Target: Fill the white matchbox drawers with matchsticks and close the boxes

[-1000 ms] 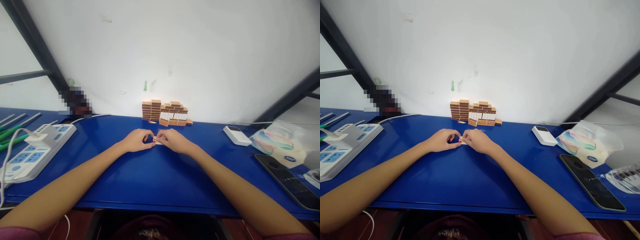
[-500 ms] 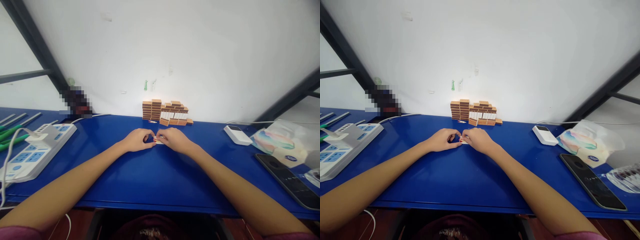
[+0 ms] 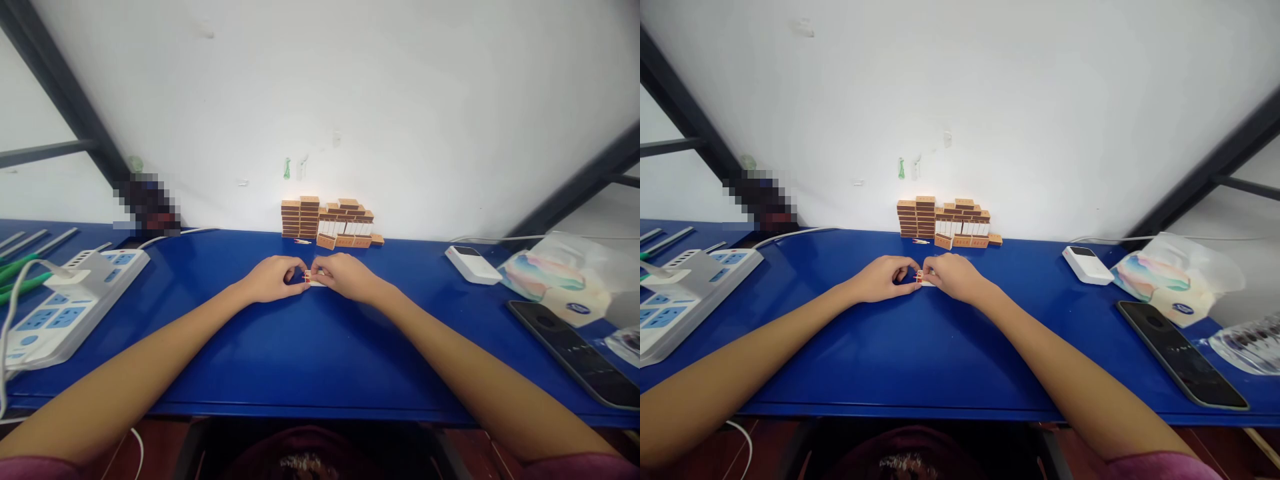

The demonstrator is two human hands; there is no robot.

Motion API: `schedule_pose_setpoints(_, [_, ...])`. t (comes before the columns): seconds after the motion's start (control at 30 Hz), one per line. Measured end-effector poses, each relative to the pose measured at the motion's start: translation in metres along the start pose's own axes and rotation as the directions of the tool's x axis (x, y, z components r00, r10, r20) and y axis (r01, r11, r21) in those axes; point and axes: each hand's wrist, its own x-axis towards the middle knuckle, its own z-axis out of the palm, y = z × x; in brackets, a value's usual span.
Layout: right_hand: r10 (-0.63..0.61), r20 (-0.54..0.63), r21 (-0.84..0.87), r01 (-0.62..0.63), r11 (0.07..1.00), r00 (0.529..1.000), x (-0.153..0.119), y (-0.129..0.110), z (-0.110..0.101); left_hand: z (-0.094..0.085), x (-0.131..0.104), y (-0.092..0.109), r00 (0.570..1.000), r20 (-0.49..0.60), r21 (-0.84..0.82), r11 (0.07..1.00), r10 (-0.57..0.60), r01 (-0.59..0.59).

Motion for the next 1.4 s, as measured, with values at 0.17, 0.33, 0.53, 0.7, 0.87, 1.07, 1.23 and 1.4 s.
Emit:
schedule_pose_setpoints(0.17, [0.002, 0.018, 0.05, -0.003, 0.999, 1.0, -0.0007, 0.0033, -0.0024, -0.0003, 0.0001, 0.0001, 1.0, 0.003, 0.0, 1.0, 0.001, -0.001])
schedule_pose_setpoints(0.33, [0.023, 0.011, -0.063, -0.022, 0.998, 1.0, -0.0009, 0.0027, -0.0033, -0.0001, 0.0001, -0.0002, 1.0, -0.005, 0.002, 1.0, 0.008, -0.008])
schedule_pose_setpoints(0.53, [0.012, -0.013, -0.055, -0.012, 0.998, 1.0, -0.0031, -0.0019, -0.0026, -0.0005, 0.0001, 0.001, 1.0, -0.007, -0.005, 1.0, 0.009, -0.009])
schedule_pose_setpoints(0.7, [-0.083, 0.018, 0.127, 0.08, 0.989, 0.996, -0.0034, -0.0011, -0.004, -0.0009, 0.0, 0.0016, 1.0, -0.004, 0.004, 1.0, 0.02, -0.02])
schedule_pose_setpoints(0.87, [-0.089, 0.045, 0.17, 0.081, 0.982, 0.995, -0.0002, 0.0011, -0.0019, -0.0013, 0.0005, 0.0015, 1.0, 0.001, 0.007, 1.0, 0.018, -0.018])
schedule_pose_setpoints(1.07, [-0.051, 0.068, 0.114, 0.043, 0.993, 0.996, -0.0028, -0.0029, -0.0046, -0.0012, 0.0008, 0.0012, 1.0, 0.004, 0.009, 1.0, 0.02, -0.02])
schedule_pose_setpoints(1.23, [-0.014, 0.049, 0.051, 0.011, 0.999, 0.999, -0.0079, -0.0015, -0.0084, -0.0007, 0.0007, 0.0009, 1.0, -0.005, -0.007, 1.0, 0.01, -0.01])
schedule_pose_setpoints(1.4, [0.001, 0.053, 0.01, -0.001, 1.0, 0.999, -0.0084, 0.0034, -0.0073, -0.0009, -0.0005, 0.0029, 1.0, -0.012, -0.012, 1.0, -0.005, 0.004])
